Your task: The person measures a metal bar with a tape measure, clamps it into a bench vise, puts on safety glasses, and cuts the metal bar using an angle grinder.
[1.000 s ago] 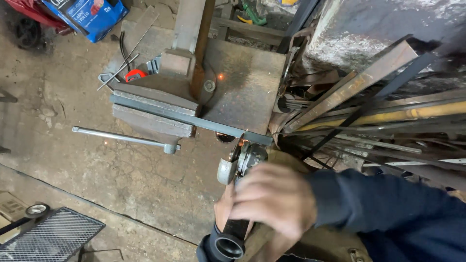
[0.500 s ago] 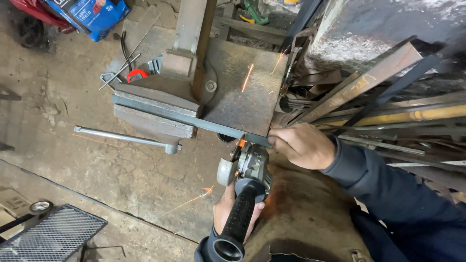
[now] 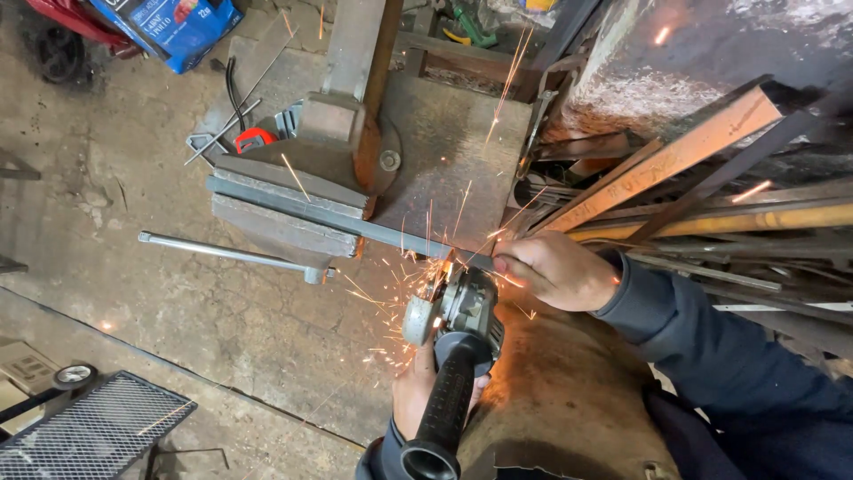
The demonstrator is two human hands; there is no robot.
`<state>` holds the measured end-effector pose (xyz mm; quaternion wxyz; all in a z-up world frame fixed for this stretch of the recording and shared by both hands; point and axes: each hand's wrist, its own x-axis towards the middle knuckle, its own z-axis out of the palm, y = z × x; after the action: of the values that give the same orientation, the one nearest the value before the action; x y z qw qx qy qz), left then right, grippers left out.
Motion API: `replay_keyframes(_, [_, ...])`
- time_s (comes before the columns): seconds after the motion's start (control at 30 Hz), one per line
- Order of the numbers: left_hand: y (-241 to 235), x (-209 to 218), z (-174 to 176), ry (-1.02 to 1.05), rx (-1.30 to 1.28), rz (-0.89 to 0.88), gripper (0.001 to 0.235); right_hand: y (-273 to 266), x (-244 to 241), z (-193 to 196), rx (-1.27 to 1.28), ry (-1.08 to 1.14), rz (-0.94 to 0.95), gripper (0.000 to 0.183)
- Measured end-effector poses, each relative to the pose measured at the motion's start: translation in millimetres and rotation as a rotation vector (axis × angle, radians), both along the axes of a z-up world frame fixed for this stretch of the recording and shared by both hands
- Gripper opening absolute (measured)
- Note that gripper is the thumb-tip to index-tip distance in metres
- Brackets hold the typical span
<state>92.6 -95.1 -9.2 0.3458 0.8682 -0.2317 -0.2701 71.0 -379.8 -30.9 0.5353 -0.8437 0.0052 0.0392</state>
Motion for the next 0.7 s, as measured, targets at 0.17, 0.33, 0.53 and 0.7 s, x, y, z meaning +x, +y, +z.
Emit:
replay_keyframes(0.17, [-4,1,3,-0.009,0.018,-0.003,0.093,-1,2,8,0.018,0.046,-0.005,0.021])
replay_keyframes(0.33, [-10,3,10,0.011,0.017,0.006,0.096,-1,0,-2,-0.005,0.062,0.001,0.021])
replay_keyframes(0.53, [-8,2,7,0.024,0.069,-0.001,0.097,-1,-4,-12,0.029,0.067,0.003,0.023])
replay_keyframes(0.7, [-7,1,8,0.019,0.081,0.011,0.091,-1,-1,-3,0.065,0.035,0.001,0.027])
